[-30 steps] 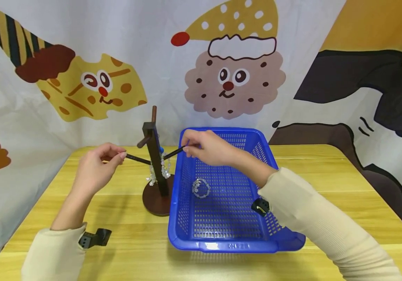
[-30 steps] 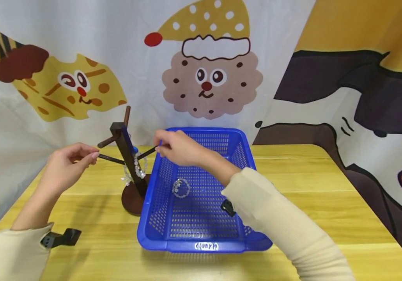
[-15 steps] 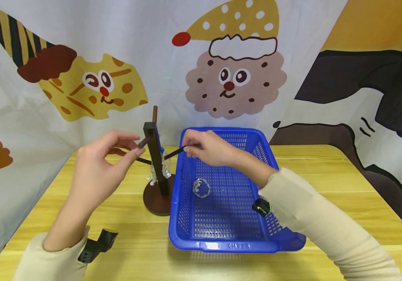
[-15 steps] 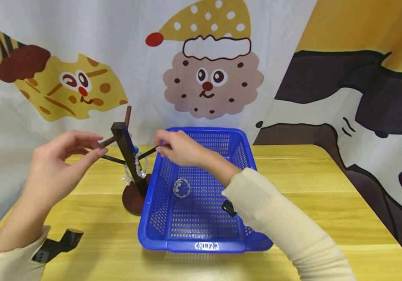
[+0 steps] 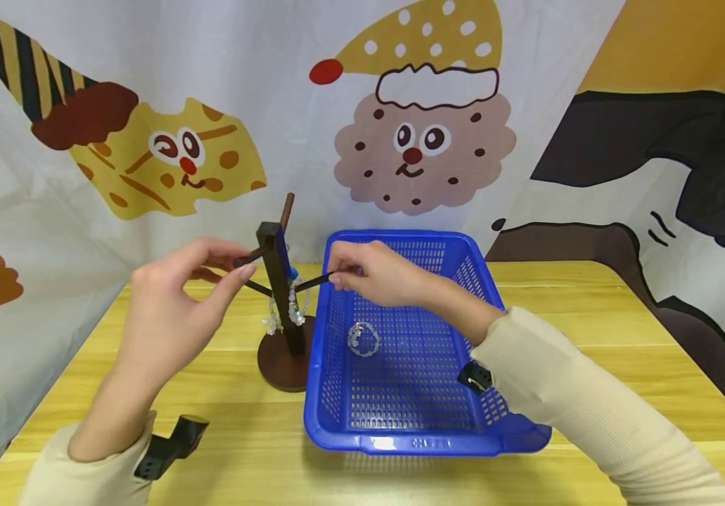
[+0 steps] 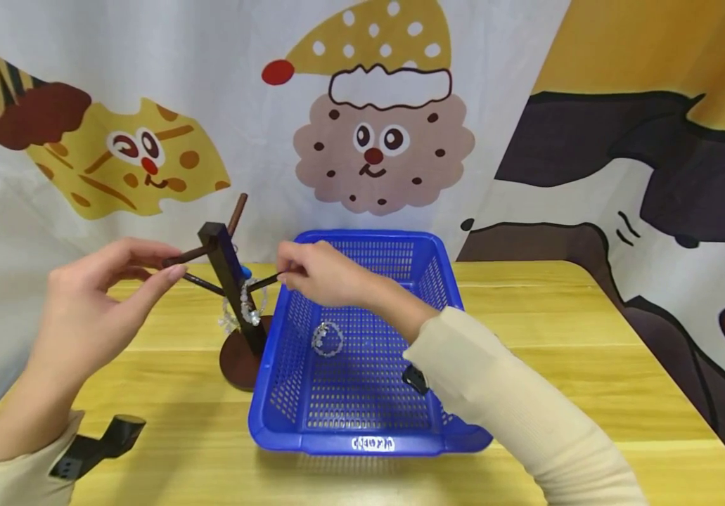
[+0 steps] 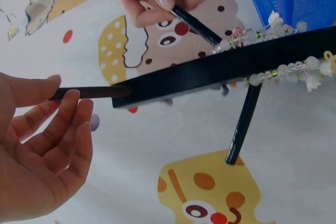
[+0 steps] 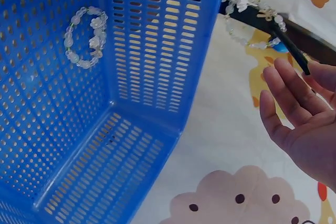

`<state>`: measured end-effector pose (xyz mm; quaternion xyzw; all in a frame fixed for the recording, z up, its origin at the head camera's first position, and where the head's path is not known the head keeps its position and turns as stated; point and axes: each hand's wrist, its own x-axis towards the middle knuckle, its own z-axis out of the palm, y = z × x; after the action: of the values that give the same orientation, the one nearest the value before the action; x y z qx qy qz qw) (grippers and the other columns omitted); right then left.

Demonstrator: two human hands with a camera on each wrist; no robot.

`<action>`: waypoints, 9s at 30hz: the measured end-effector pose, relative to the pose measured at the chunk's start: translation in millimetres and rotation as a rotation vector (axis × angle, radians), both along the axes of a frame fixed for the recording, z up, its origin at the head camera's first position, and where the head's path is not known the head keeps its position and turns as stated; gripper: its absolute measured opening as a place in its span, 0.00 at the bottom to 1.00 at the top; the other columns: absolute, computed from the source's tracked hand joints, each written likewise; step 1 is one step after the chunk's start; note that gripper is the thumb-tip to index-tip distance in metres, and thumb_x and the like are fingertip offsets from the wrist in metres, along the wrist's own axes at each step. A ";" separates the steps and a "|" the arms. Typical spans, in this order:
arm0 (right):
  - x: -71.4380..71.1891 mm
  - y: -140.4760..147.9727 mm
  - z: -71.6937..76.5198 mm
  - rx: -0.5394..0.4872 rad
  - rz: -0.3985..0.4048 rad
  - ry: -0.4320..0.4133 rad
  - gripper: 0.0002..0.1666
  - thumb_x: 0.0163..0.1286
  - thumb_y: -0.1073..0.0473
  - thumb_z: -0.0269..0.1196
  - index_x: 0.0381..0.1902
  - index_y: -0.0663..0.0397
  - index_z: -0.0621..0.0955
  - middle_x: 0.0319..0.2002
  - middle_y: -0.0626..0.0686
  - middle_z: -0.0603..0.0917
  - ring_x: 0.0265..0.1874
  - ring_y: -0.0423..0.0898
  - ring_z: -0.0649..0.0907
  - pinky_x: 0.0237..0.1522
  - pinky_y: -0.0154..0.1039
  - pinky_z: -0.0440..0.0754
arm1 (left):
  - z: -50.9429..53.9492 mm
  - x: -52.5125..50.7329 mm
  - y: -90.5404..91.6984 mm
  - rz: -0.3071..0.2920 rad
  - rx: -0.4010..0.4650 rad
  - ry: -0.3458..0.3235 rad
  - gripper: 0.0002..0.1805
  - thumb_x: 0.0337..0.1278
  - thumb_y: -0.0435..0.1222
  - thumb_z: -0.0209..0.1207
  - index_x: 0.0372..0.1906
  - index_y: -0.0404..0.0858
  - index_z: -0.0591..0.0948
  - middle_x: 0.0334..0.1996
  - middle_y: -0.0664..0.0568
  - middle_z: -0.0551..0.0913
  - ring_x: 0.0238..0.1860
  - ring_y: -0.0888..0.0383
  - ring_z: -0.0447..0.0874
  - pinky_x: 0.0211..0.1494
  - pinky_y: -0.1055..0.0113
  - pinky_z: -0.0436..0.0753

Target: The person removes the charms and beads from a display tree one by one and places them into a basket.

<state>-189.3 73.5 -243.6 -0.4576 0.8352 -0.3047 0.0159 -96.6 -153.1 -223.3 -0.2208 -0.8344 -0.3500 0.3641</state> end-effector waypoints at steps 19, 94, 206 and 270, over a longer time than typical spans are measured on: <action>25.5 -20.1 -1.6 -0.044 0.127 0.093 0.06 0.64 0.67 0.57 0.28 0.55 0.72 0.23 0.47 0.75 0.19 0.36 0.67 0.26 0.28 0.70 | 5.6 -0.1 -27.2 0.200 0.110 -0.171 0.07 0.49 0.31 0.65 0.33 0.32 0.81 0.25 0.69 0.76 0.26 0.76 0.74 0.37 0.85 0.71; 4.3 -25.7 -16.1 0.003 0.102 -0.154 0.07 0.65 0.72 0.53 0.40 0.60 0.75 0.31 0.53 0.82 0.28 0.44 0.81 0.30 0.29 0.77 | 4.3 3.4 -28.2 0.205 0.106 -0.163 0.07 0.51 0.31 0.63 0.33 0.30 0.82 0.31 0.43 0.83 0.28 0.80 0.74 0.37 0.85 0.71; -23.7 22.7 2.8 0.065 -0.053 -0.055 0.07 0.64 0.65 0.58 0.41 0.60 0.78 0.30 0.50 0.81 0.31 0.43 0.79 0.38 0.38 0.77 | 1.4 2.2 -28.4 0.215 0.151 -0.186 0.07 0.51 0.33 0.63 0.33 0.32 0.82 0.27 0.71 0.78 0.28 0.77 0.75 0.37 0.84 0.71; -21.4 3.6 39.2 0.015 -0.151 -0.061 0.17 0.68 0.65 0.54 0.55 0.60 0.72 0.42 0.55 0.82 0.45 0.47 0.78 0.47 0.41 0.75 | 0.4 -11.6 -39.8 0.234 0.138 -0.205 0.11 0.55 0.34 0.60 0.43 0.35 0.81 0.26 0.62 0.79 0.26 0.76 0.74 0.33 0.86 0.71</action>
<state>-210.7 77.1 -204.4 -0.3838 0.8686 -0.3126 0.0219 -108.2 -192.9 -222.9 -0.0599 -0.8610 -0.3825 0.3298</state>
